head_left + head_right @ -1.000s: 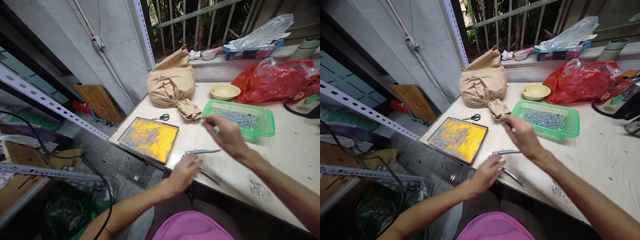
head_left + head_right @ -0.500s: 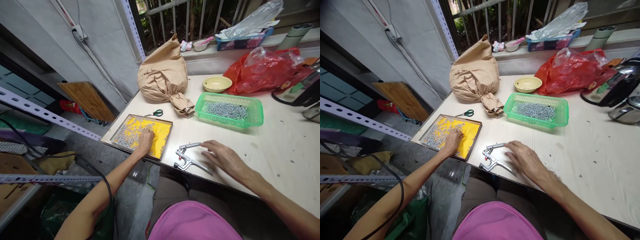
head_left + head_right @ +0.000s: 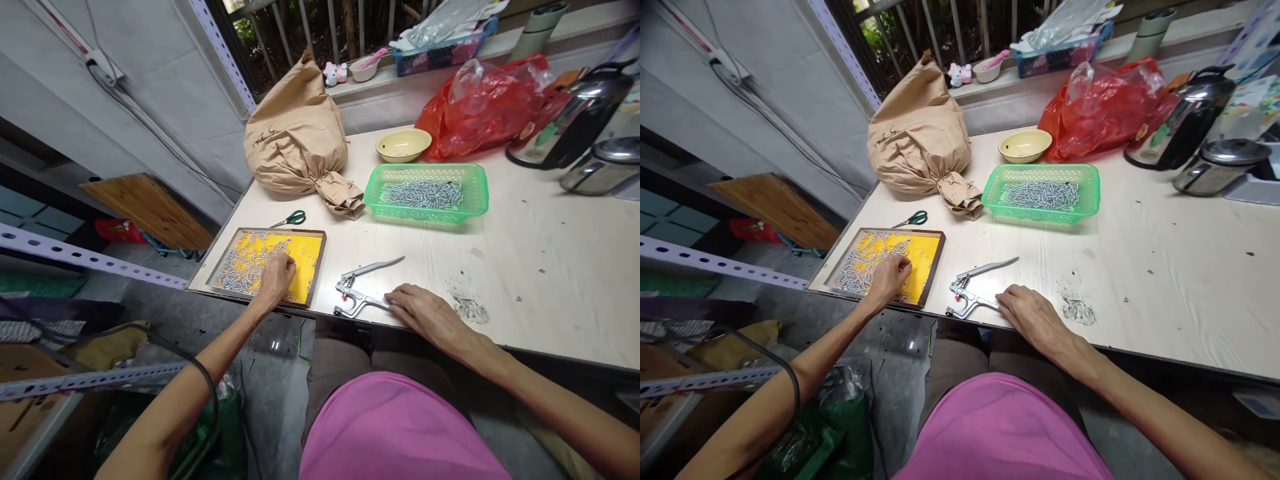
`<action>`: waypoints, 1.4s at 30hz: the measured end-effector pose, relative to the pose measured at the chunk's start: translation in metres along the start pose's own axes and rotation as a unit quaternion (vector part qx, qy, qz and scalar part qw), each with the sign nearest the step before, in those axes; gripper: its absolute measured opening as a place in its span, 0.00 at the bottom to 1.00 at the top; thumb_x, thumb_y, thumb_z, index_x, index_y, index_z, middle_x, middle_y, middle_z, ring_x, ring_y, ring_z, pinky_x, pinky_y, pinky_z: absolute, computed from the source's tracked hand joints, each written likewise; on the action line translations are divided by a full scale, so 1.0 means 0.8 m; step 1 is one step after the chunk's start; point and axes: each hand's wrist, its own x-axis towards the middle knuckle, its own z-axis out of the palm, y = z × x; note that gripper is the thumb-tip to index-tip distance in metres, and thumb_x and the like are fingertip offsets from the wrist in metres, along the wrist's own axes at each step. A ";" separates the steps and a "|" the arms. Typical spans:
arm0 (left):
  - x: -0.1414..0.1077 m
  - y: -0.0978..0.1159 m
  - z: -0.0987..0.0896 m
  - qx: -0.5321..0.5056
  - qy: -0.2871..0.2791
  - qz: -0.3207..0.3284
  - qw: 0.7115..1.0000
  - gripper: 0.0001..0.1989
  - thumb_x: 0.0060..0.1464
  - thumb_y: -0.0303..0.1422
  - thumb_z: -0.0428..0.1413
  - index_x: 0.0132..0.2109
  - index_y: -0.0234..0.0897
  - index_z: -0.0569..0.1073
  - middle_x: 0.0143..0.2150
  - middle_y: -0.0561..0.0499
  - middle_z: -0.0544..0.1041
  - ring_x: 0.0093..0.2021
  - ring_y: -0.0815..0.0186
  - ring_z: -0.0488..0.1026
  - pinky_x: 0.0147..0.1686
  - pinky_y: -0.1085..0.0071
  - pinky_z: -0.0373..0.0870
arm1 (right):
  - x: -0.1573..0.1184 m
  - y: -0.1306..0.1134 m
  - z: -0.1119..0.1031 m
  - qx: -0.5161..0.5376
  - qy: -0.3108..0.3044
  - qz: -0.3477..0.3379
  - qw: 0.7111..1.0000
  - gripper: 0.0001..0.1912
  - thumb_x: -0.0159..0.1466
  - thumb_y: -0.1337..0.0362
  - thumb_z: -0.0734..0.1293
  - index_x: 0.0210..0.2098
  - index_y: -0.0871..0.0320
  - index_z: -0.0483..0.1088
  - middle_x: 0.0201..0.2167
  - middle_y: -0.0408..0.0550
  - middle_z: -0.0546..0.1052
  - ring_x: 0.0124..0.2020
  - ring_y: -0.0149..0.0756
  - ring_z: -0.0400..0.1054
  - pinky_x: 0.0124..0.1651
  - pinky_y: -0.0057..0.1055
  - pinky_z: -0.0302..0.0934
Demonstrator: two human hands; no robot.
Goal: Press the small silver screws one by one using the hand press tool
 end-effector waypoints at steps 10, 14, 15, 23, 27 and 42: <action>-0.065 0.097 0.021 -0.368 -0.275 -0.162 0.873 0.08 0.46 0.34 0.58 0.29 0.32 0.71 0.16 0.60 0.63 0.14 0.78 0.55 0.14 0.79 0.48 | 0.000 -0.002 0.007 -0.033 -0.027 0.028 0.999 0.11 0.68 0.65 0.58 0.39 0.59 0.72 0.37 0.51 0.71 0.37 0.35 0.66 0.39 0.30 0.59; -0.063 0.090 0.030 -0.366 -0.279 -0.184 0.868 0.08 0.45 0.33 0.58 0.27 0.32 0.70 0.16 0.60 0.63 0.13 0.79 0.54 0.12 0.79 0.47 | -0.001 -0.002 0.009 -0.042 -0.012 0.022 0.999 0.11 0.68 0.65 0.58 0.38 0.60 0.72 0.37 0.52 0.71 0.36 0.35 0.65 0.39 0.31 0.59; -0.063 0.089 0.030 -0.365 -0.282 -0.188 0.867 0.08 0.46 0.33 0.58 0.27 0.32 0.70 0.16 0.60 0.63 0.13 0.79 0.54 0.12 0.79 0.47 | -0.001 -0.002 0.009 -0.045 -0.012 0.024 0.999 0.11 0.68 0.66 0.58 0.38 0.60 0.72 0.37 0.52 0.71 0.36 0.35 0.65 0.38 0.31 0.59; -0.053 0.091 0.035 -0.317 -0.312 -0.178 0.878 0.13 0.44 0.38 0.60 0.24 0.33 0.68 0.15 0.59 0.63 0.13 0.79 0.56 0.13 0.80 0.51 | -0.003 -0.002 0.013 -0.052 0.007 0.022 0.998 0.09 0.67 0.67 0.59 0.37 0.60 0.72 0.35 0.51 0.71 0.36 0.35 0.63 0.36 0.30 0.55; -0.048 0.085 0.041 -0.301 -0.335 -0.174 0.876 0.13 0.44 0.38 0.61 0.24 0.33 0.69 0.15 0.59 0.65 0.13 0.78 0.58 0.13 0.80 0.53 | -0.002 -0.001 0.013 -0.060 0.002 0.025 0.998 0.10 0.67 0.67 0.58 0.36 0.60 0.72 0.35 0.51 0.71 0.34 0.34 0.63 0.35 0.29 0.55; -0.038 0.082 0.043 -0.269 -0.374 -0.181 0.869 0.14 0.43 0.39 0.61 0.23 0.34 0.67 0.12 0.59 0.65 0.13 0.76 0.61 0.14 0.80 0.54 | 0.032 0.038 -0.017 -0.126 0.019 0.007 0.992 0.44 0.53 0.40 0.67 0.61 0.60 0.57 0.61 0.66 0.57 0.60 0.59 0.52 0.54 0.50 0.54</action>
